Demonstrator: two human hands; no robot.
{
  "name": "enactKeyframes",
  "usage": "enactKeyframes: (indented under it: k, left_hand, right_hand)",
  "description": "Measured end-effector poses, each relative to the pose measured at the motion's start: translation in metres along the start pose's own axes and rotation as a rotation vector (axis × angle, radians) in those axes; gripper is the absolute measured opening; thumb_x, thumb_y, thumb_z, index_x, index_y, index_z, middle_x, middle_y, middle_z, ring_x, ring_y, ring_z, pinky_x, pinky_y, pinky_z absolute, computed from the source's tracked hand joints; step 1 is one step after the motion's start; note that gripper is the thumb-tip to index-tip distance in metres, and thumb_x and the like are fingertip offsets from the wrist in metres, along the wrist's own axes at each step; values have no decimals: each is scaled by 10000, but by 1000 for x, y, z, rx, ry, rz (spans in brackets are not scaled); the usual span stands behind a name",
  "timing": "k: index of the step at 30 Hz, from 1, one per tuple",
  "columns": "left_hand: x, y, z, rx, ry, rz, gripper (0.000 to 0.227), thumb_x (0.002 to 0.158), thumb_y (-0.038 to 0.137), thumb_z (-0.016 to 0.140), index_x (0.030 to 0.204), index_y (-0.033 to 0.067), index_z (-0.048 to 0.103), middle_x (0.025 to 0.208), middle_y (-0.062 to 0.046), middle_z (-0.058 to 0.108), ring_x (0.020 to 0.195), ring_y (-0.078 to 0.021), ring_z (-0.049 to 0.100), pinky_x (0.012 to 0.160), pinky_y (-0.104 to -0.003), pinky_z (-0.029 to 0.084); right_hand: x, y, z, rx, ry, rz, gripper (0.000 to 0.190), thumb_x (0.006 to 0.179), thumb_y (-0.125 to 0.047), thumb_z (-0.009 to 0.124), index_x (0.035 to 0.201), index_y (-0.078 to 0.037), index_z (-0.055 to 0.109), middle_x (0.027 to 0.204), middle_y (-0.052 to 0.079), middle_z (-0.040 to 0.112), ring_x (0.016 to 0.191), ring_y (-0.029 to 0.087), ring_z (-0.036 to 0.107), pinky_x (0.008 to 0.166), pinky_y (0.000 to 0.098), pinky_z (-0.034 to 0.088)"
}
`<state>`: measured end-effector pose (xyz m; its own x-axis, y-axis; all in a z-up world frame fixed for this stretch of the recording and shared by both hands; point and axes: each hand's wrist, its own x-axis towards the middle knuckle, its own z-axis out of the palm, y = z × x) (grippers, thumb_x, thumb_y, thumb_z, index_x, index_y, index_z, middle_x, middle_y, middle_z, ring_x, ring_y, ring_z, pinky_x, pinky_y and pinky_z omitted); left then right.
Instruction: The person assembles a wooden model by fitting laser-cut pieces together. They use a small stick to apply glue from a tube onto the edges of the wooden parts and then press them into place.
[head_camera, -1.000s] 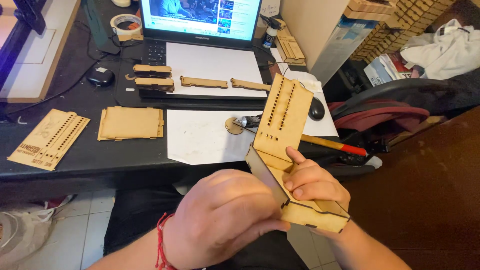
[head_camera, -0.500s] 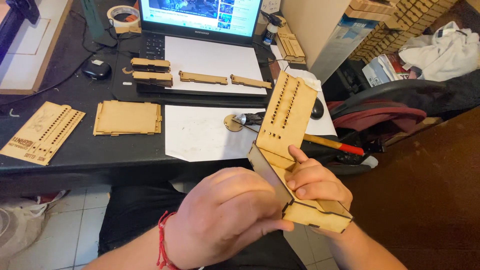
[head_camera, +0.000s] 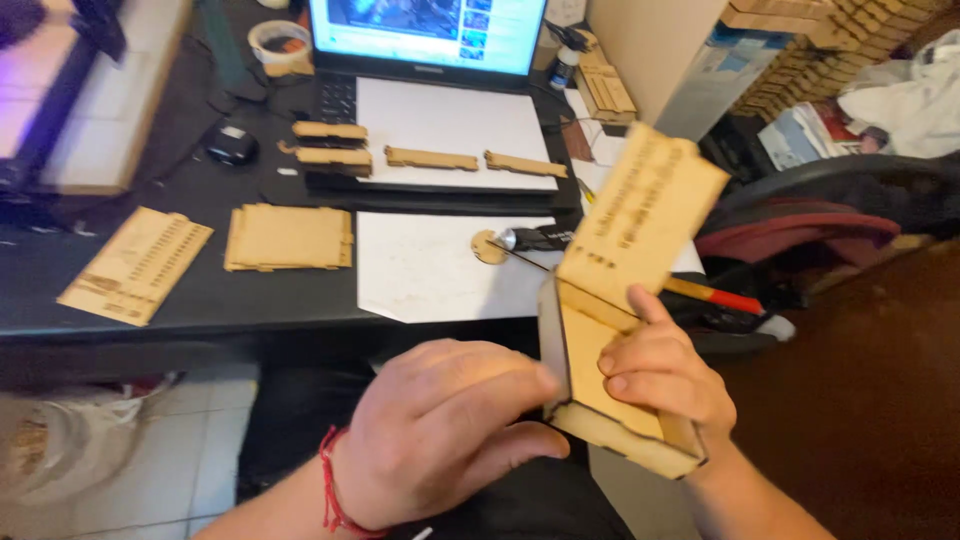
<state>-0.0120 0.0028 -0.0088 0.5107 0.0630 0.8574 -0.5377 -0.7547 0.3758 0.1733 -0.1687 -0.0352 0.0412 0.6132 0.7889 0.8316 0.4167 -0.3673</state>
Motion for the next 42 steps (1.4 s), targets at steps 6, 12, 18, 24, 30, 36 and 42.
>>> enactKeyframes:
  k: [6,12,18,24,30,36,42]
  left_hand:
    - [-35,-10,6,143,81,13,296,944,194,718,1146,-10,646,1113,-139,718,922,-257,768,734,-341,610]
    - [-59,-17,-9,395,58,181,158,925,214,711,912,62,670,815,-42,630,645,-169,613,569,-296,488]
    - [-142,-52,-15,574,-168,-319,389,949,324,582,621,153,463,563,-23,449,491,-259,443,494,-411,355]
    - [-146,-23,-17,-798,141,-957,993,864,301,754,1576,123,86,1603,-107,346,1355,-235,489,1093,-360,370]
    - [-109,1,8,-1452,197,-884,885,918,536,712,1487,-25,332,1408,-133,536,1256,-222,551,1031,-381,438]
    - [-109,-23,24,-1193,876,-1146,561,924,202,509,1459,59,422,1384,-180,585,1198,-343,594,949,-482,511]
    - [-124,-29,28,-507,674,-1180,386,993,220,455,1316,43,567,1326,-94,632,1226,-155,556,1062,-310,434]
  right_hand:
    - [-7,-1,25,-73,36,2,138,876,-217,656,911,-84,645,889,101,688,794,161,676,1199,528,367]
    - [-13,-6,43,39,-35,28,152,954,-220,572,984,-98,657,953,70,682,827,184,645,1172,583,314]
    - [-9,-5,35,112,-91,21,175,983,-235,533,991,-115,660,974,55,676,837,192,632,1164,599,313]
    - [11,-31,39,562,-240,104,297,1042,-366,521,969,-93,614,957,123,673,817,270,613,1170,650,302]
    - [1,-12,64,804,-523,130,229,996,-388,623,1048,-171,675,1261,146,600,1295,358,578,1267,624,83]
    - [-33,-6,100,1031,73,799,989,822,-51,745,1560,-128,92,1652,129,195,1460,234,316,1118,410,367]
    - [-37,-18,113,965,73,588,1278,762,-217,833,1531,-290,-185,1686,180,-115,1562,393,88,1182,572,207]
